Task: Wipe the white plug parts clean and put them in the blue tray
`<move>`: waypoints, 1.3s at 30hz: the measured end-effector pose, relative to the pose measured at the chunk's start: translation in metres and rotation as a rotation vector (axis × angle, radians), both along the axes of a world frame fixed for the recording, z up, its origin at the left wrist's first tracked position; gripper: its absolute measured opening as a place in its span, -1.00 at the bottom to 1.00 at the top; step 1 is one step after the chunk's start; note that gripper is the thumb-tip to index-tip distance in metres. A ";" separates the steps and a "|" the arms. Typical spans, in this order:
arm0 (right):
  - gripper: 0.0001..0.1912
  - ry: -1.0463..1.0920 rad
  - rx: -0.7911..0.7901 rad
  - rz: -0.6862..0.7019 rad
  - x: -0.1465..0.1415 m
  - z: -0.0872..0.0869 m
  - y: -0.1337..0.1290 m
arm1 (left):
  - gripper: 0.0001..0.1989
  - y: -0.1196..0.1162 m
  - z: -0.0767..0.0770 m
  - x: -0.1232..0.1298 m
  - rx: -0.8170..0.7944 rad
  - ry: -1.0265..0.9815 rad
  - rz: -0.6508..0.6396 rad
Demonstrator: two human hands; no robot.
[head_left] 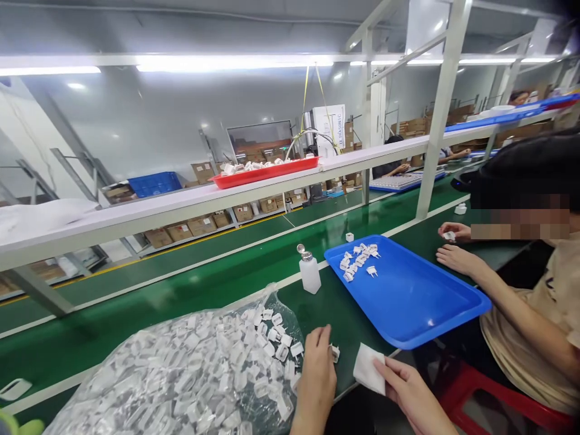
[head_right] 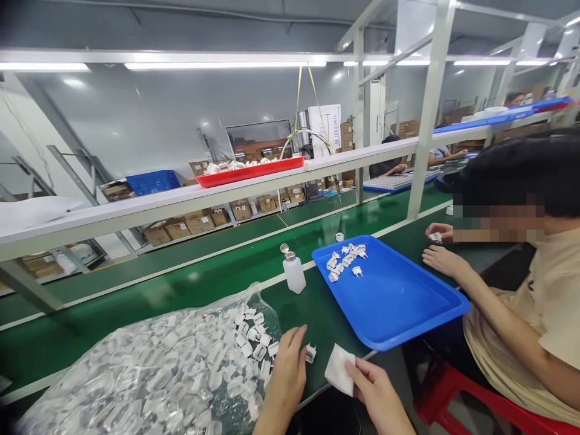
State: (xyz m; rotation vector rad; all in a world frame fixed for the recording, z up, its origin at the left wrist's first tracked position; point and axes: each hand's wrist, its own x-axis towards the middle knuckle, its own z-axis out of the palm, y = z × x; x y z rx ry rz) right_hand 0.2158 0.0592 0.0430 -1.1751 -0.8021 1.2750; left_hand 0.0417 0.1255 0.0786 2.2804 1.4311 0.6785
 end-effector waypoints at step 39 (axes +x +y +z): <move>-0.60 -0.945 0.358 0.247 -0.018 -0.024 0.059 | -0.59 -0.010 -0.049 -0.001 -0.103 -0.361 0.066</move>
